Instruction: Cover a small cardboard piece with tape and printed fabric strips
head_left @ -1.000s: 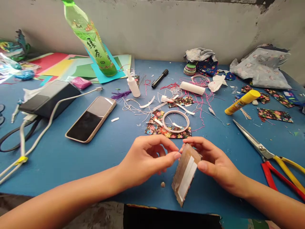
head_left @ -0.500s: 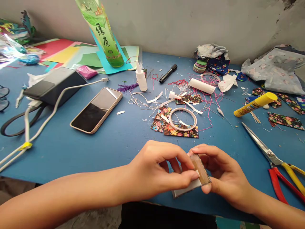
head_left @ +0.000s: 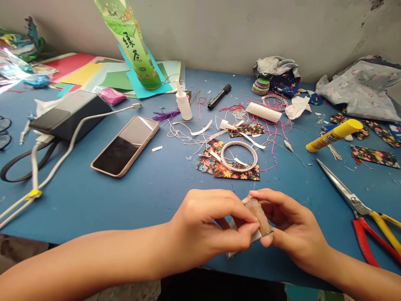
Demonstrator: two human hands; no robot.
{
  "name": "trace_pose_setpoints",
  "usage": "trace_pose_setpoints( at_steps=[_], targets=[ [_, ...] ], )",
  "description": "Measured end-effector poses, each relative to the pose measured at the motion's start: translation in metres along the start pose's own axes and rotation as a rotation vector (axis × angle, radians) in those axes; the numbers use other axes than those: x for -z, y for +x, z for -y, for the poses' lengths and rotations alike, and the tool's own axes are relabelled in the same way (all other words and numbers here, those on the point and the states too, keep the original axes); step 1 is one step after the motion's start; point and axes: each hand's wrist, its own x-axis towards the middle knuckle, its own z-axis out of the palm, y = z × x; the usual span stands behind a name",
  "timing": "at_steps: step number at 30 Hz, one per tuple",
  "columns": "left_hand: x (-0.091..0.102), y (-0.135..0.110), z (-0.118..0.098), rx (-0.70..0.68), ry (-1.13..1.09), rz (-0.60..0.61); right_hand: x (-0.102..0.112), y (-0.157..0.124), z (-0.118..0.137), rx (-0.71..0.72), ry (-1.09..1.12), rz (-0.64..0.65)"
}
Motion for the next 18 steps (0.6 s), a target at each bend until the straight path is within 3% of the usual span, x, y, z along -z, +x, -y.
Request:
trace_pose_setpoints(
  at_steps=[18],
  targets=[
    [-0.0033,0.0020,0.0008,-0.064,0.042,-0.071,-0.0010,0.0004,-0.0034,-0.011,0.039,-0.002]
  ],
)
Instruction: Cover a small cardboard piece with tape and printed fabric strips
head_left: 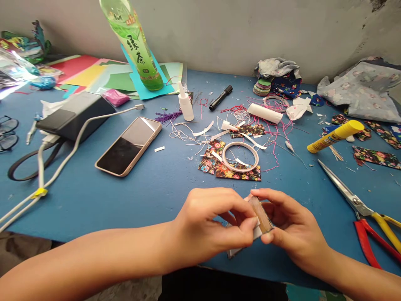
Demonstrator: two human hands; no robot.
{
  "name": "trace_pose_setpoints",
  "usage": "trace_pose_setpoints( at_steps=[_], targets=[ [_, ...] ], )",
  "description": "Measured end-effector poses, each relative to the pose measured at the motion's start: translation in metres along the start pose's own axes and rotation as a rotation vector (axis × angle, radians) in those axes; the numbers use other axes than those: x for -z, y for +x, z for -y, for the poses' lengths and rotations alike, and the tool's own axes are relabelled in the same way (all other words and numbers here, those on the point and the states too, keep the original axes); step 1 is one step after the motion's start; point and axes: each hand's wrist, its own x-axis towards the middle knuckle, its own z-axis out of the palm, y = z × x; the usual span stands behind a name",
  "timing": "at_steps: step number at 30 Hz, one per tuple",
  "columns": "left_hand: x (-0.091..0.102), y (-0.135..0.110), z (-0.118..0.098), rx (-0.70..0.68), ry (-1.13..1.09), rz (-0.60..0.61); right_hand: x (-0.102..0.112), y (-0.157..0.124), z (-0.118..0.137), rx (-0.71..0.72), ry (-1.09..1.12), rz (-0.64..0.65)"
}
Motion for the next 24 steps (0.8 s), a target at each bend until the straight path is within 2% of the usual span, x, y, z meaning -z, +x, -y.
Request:
trace_pose_setpoints(
  at_steps=[10,19,24],
  targets=[
    [0.0008,-0.0018,-0.0005,0.040,-0.026,0.032,0.0005,-0.0017,-0.0003,-0.027,-0.002,0.003],
    [-0.0002,-0.0004,-0.0012,0.064,-0.005,-0.002,-0.0009,-0.0019,0.0015,-0.034,0.021,-0.017],
    [0.0010,-0.0022,-0.0017,0.102,-0.065,0.025,-0.0015,-0.0010,0.0033,-0.034,0.019,-0.005]
  ],
)
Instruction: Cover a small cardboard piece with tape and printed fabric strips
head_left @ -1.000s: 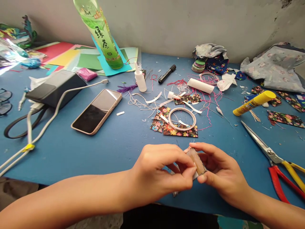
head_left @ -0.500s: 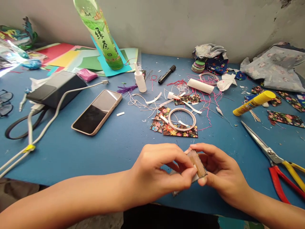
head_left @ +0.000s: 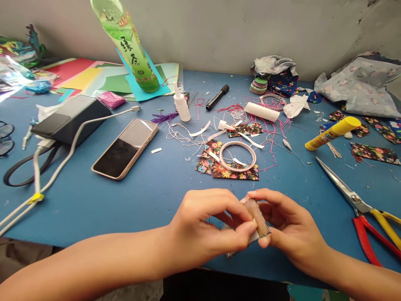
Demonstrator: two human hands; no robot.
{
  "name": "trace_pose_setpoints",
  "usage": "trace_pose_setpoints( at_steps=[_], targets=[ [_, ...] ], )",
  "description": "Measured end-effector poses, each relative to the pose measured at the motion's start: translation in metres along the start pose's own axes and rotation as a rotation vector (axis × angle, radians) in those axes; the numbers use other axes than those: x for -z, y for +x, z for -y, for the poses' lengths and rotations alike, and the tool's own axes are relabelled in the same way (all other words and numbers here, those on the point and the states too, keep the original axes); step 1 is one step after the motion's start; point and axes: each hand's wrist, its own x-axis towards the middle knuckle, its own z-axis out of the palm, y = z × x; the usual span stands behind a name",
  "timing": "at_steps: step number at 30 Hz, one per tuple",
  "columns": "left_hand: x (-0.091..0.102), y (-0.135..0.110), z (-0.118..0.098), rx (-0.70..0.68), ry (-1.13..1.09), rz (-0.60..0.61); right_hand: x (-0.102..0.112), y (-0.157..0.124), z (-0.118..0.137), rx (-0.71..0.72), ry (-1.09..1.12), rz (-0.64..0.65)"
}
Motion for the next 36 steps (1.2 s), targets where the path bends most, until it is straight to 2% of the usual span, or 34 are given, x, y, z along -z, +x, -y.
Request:
trace_pose_setpoints(
  at_steps=[5,18,24,36],
  targets=[
    [-0.0010,0.0001,-0.0007,0.049,-0.038,-0.008,-0.0005,0.0007,0.0000,-0.026,0.025,-0.032],
    [-0.0033,0.0007,-0.0003,-0.063,0.054,-0.046,0.0006,-0.0001,-0.0012,-0.016,-0.008,-0.023],
    [-0.0029,0.0012,-0.0006,-0.029,0.044,-0.062,0.0003,-0.0005,0.0000,0.019,-0.032,-0.009],
    [-0.0040,-0.0004,0.0008,-0.025,0.028,-0.067,0.0007,0.0021,-0.0005,-0.017,0.013,-0.032]
  ],
)
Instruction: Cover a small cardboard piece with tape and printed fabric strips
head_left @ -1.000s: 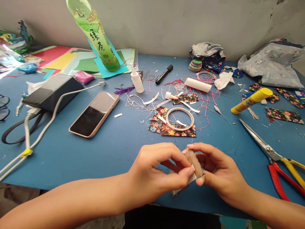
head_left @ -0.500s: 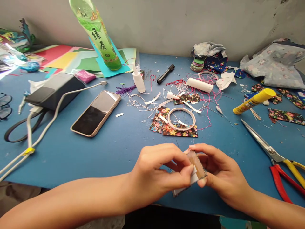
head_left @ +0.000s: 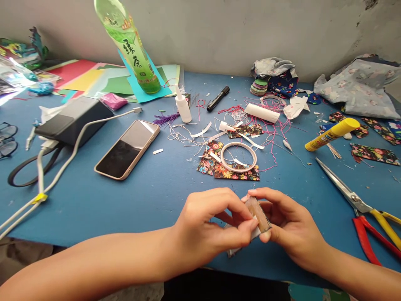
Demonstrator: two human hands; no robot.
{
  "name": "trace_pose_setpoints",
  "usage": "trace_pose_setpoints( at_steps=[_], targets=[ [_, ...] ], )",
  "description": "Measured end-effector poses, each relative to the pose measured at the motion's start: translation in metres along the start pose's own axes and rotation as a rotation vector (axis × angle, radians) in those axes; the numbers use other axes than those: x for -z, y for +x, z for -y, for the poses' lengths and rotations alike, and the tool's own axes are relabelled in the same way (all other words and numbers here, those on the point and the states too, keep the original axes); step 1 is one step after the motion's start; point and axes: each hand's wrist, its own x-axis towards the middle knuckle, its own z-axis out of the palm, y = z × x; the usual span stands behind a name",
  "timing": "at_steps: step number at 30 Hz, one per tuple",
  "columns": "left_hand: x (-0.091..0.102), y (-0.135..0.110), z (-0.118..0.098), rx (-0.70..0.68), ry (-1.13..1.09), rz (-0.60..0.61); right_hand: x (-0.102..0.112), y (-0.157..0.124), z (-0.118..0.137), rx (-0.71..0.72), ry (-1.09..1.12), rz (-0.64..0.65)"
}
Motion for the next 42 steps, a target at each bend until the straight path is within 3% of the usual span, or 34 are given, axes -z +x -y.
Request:
trace_pose_setpoints(
  at_steps=[16,21,24,30,37,42],
  targets=[
    [-0.001,-0.001,-0.002,0.098,-0.034,-0.011,0.000,-0.003,-0.001,0.015,-0.028,-0.006],
    [-0.001,-0.001,-0.004,0.016,-0.035,-0.007,0.000,-0.004,-0.001,0.065,-0.083,0.023],
    [0.000,-0.001,-0.007,-0.096,0.055,0.012,0.002,-0.005,-0.003,0.198,-0.208,0.030],
    [0.005,-0.002,-0.014,-0.324,0.279,0.050,0.007,-0.012,0.001,0.612,-0.621,0.024],
    [0.008,-0.008,-0.011,-0.404,0.480,0.048,0.007,-0.009,0.009,0.853,-0.881,0.006],
    [0.010,-0.011,-0.008,-0.467,0.561,0.098,0.010,-0.011,0.010,0.853,-0.971,0.024]
  ],
)
